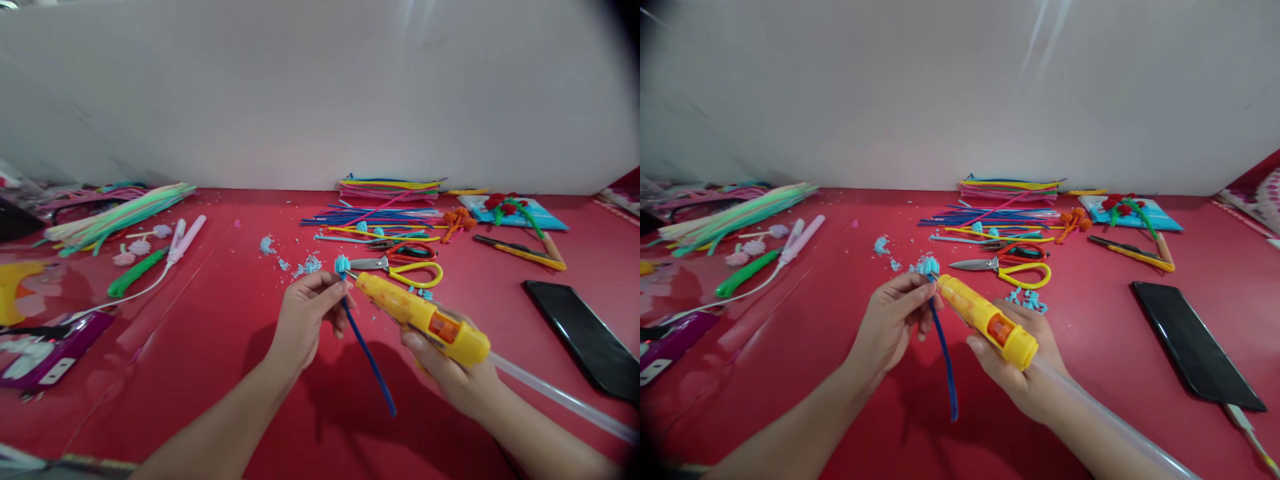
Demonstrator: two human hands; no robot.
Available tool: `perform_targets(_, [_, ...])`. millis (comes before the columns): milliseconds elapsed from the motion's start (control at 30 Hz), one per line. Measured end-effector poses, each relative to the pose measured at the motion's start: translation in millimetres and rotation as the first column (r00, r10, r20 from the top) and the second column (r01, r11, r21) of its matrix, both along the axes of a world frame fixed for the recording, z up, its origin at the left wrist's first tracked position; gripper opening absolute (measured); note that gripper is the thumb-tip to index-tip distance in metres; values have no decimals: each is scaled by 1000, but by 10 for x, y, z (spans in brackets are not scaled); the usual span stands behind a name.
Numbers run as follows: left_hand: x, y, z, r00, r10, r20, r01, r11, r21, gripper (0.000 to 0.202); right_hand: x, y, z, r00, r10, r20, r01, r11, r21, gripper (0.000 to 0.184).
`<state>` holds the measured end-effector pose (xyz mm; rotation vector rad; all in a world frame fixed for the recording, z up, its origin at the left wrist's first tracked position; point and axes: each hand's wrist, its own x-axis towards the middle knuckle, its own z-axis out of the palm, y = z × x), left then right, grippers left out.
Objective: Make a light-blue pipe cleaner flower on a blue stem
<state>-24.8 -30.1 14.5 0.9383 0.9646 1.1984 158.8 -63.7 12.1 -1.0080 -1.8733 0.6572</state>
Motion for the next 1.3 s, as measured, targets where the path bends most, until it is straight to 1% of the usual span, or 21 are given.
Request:
perform_targets(267, [-2,5,-5,1000,10,14,-10,1000,2,15,9,-10,-20,1000,-2,-1,2,1000,-20,6])
perform_targets(467, [-2,1,3,1000,6,11,-6,1000,-10,14,12,-17,-55,999,-38,10,38,998,-57,7])
perform_targets(700, [-6,2,-10,1000,0,11,0,1000,-3,15,-1,-22,-65,999,-38,33,40,998,-51,7])
perform_targets(833, [-9,6,-21,1000,3,17,-3,1000,-1,15,8,-23,-77,997,-65,38,67,996,-51,10])
perform_targets(967, [-11,8,-16,1000,11,17,-11,1000,-5,14,12,-17,-58,995,-42,86,43,999,-18,11])
perform_targets(1167, [-12,8,-17,1000,1,13,-1,1000,-3,14,-26,-15,3,996,-77,43,78,997,-13,11])
perform_targets(1300, [-8,2,-6,1000,-1,16,1,1000,-6,15,-30,-8,15,998,-43,54,45,998,-36,10])
